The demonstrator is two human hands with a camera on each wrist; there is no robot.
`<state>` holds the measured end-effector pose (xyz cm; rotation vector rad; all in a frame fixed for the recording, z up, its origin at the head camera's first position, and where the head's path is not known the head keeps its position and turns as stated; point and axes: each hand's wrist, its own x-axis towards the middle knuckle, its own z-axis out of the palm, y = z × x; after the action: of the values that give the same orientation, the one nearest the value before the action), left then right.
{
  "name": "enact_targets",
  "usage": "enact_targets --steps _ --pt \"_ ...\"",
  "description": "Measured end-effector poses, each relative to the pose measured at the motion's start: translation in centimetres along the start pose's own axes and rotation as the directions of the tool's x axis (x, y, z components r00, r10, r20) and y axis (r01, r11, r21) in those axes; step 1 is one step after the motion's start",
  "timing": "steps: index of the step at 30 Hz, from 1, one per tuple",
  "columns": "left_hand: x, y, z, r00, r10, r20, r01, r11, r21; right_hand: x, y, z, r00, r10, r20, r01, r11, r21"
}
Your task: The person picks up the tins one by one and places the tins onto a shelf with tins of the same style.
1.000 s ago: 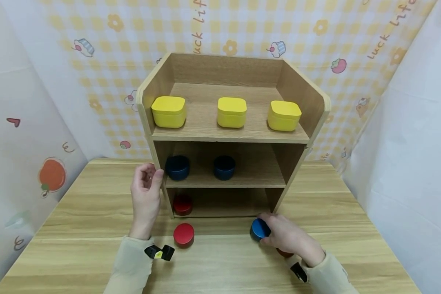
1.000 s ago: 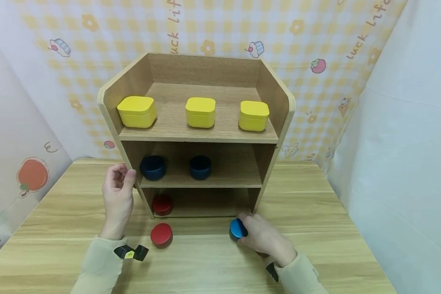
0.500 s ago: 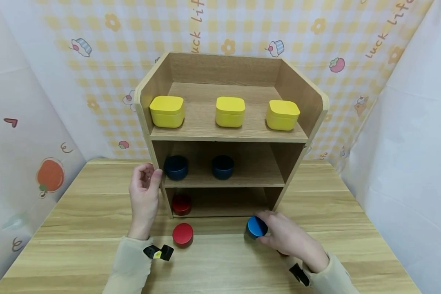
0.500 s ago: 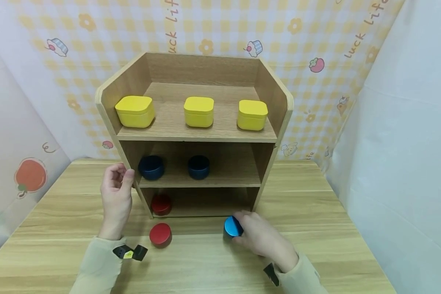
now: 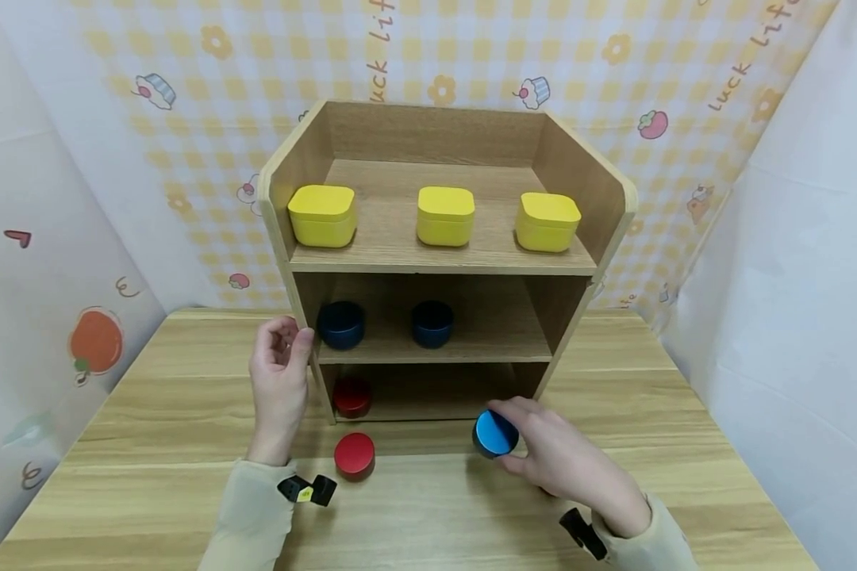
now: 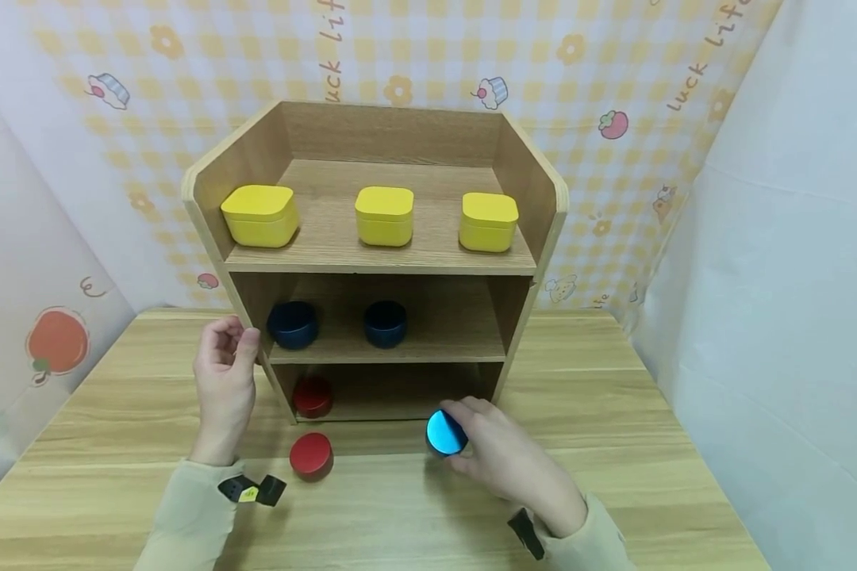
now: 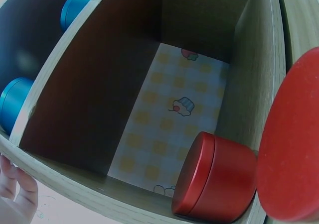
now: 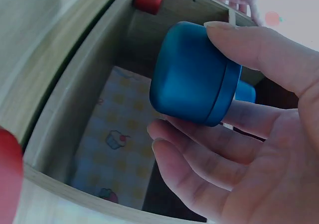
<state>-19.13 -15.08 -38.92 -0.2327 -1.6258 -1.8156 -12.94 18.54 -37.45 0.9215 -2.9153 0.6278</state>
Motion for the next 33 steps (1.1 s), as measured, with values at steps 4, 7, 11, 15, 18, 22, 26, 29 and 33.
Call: enact_targets --steps 4,7,11,15,18,22,26,29,33 --pt "0.0 -0.1 0.0 1.000 -0.006 0.000 0.006 1.000 0.010 0.2 -0.2 -0.5 0.999 -0.033 -0.032 0.033 0.999 0.004" --pt "-0.1 -0.1 0.0 1.000 -0.008 0.001 0.008 1.000 0.013 0.6 -0.5 -0.8 0.998 -0.047 -0.050 0.047 0.999 0.014" --pt "0.0 -0.2 0.0 1.000 -0.012 -0.001 0.012 1.000 0.001 1.1 -1.1 -1.3 0.996 -0.048 -0.071 0.050 0.998 0.031" --pt "0.0 -0.3 0.0 1.000 -0.009 -0.013 0.009 1.000 -0.011 1.9 -1.8 -1.8 0.991 -0.074 -0.112 0.080 0.996 0.050" --pt "0.1 -0.4 0.0 1.000 0.000 -0.012 0.000 1.000 -0.008 2.5 -2.2 -2.2 0.987 -0.072 -0.146 0.083 0.994 0.069" --pt "0.2 -0.4 0.1 1.000 0.016 -0.001 -0.016 1.000 -0.024 3.0 -2.6 -3.0 0.982 -0.036 -0.188 0.054 0.994 0.094" --pt "0.3 -0.4 0.2 1.000 0.027 0.000 -0.027 0.998 -0.053 3.3 -2.6 -3.8 0.974 0.031 -0.223 -0.001 0.991 0.133" --pt "0.2 -0.4 0.1 1.000 0.027 0.000 -0.027 0.998 -0.056 3.5 -2.5 -4.4 0.965 0.080 -0.250 -0.040 0.986 0.161" --pt "0.1 -0.2 0.0 1.000 0.019 0.002 -0.019 0.999 -0.030 4.0 -2.3 -4.9 0.948 0.137 -0.287 -0.089 0.981 0.174"
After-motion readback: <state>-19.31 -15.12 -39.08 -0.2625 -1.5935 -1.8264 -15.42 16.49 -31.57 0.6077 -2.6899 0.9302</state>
